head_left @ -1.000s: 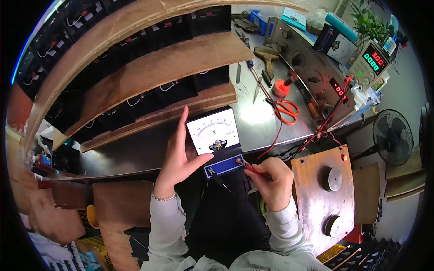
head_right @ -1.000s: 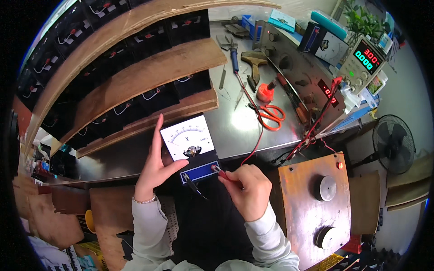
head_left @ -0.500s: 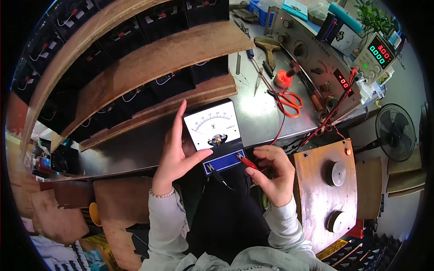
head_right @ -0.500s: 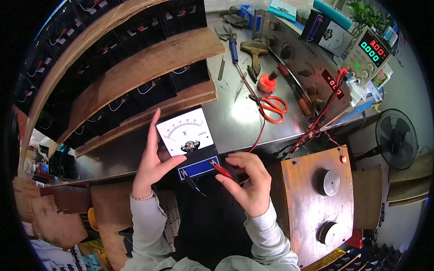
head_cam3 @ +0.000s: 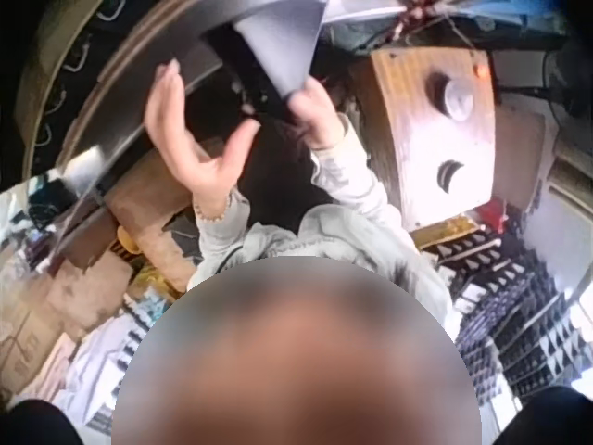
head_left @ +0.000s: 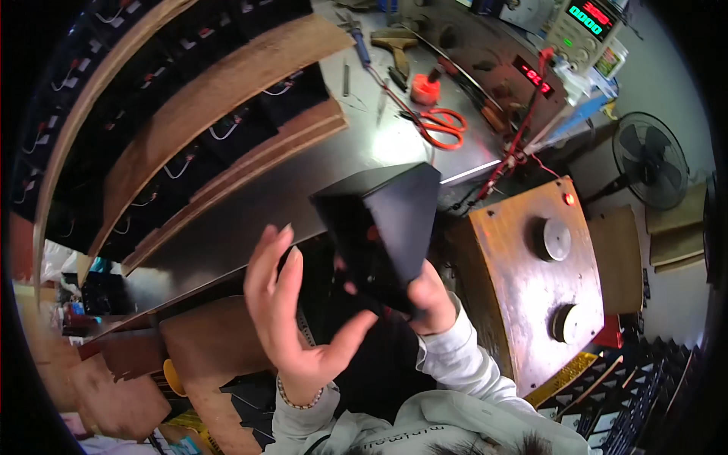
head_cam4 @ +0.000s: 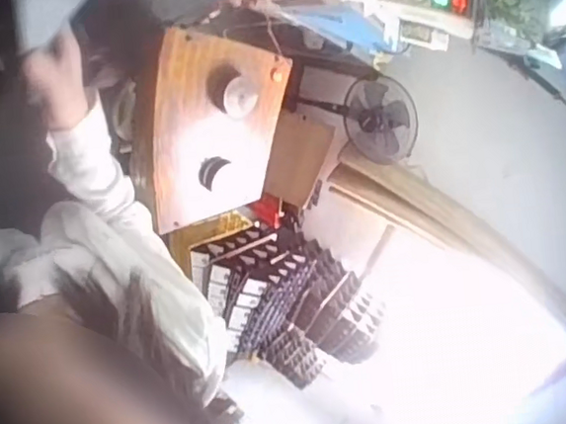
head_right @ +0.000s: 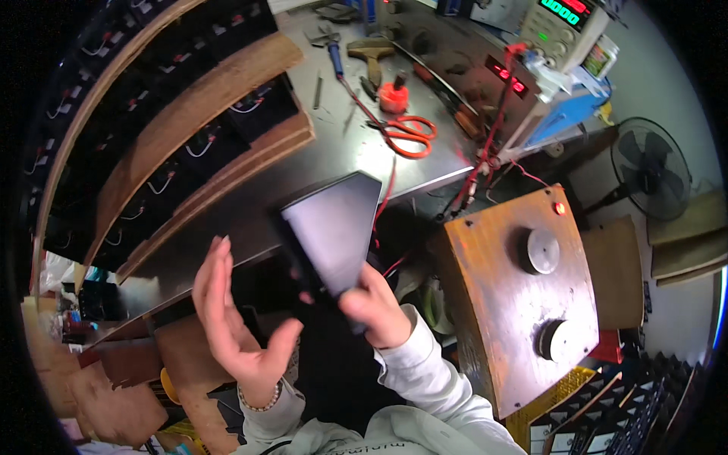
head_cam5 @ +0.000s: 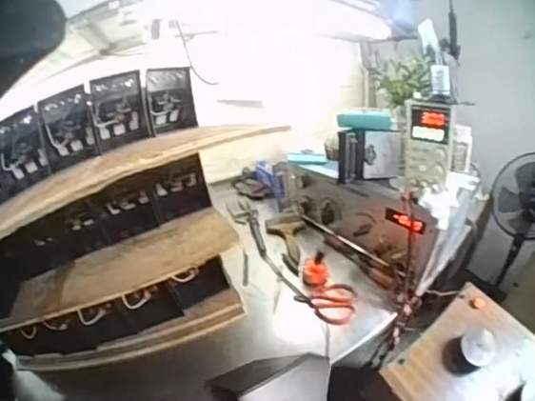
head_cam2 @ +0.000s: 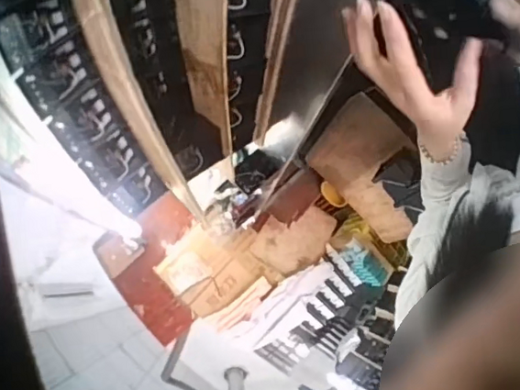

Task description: Soldering internal wiring for analog voltmeters and testing the gauge response using a power supply and test probes.

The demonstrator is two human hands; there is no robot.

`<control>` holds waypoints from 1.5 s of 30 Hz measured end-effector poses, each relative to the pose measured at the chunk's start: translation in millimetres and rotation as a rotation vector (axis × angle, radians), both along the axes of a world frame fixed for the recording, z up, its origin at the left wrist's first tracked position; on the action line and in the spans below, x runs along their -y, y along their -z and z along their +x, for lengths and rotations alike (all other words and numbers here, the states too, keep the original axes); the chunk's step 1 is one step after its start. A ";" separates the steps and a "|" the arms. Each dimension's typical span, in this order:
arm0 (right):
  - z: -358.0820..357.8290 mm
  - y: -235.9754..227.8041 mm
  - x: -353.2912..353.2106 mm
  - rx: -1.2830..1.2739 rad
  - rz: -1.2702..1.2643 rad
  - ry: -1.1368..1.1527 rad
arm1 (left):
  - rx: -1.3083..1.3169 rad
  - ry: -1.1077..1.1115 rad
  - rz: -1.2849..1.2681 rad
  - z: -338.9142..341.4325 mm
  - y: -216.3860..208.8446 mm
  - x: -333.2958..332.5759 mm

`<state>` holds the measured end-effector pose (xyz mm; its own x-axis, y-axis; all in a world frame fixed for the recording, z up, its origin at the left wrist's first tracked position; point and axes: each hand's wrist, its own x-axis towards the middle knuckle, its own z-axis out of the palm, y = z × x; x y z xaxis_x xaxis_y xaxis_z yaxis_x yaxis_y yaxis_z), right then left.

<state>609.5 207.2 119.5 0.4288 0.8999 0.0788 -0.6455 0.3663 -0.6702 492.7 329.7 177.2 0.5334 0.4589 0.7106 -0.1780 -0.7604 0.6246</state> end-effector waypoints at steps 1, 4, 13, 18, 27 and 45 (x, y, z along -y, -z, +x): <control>-4.3 -1.8 4.0 -0.219 0.081 -0.012 | -0.114 -0.062 0.021 -0.5 1.0 3.1; -4.1 25.9 3.6 -0.665 0.350 -0.036 | -0.339 -0.104 0.079 2.8 -3.3 16.1; -18.4 35.7 4.0 -0.636 0.242 -0.069 | -0.348 -0.340 0.259 11.1 -0.4 48.9; -29.4 59.8 1.5 -0.704 0.227 -0.020 | -0.496 -0.241 0.362 32.6 -13.7 40.6; -28.6 44.8 3.2 -0.634 0.112 -0.191 | -0.509 -0.180 0.358 45.6 -21.3 8.5; -21.7 47.7 -2.1 -0.839 0.287 -0.371 | -0.538 0.296 0.330 26.9 -35.0 -11.8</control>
<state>587.8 209.3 71.8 0.1378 0.9838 0.1143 -0.9819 0.1206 0.1459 519.6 341.5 212.2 0.9199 0.0449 0.3896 -0.1380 -0.8929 0.4287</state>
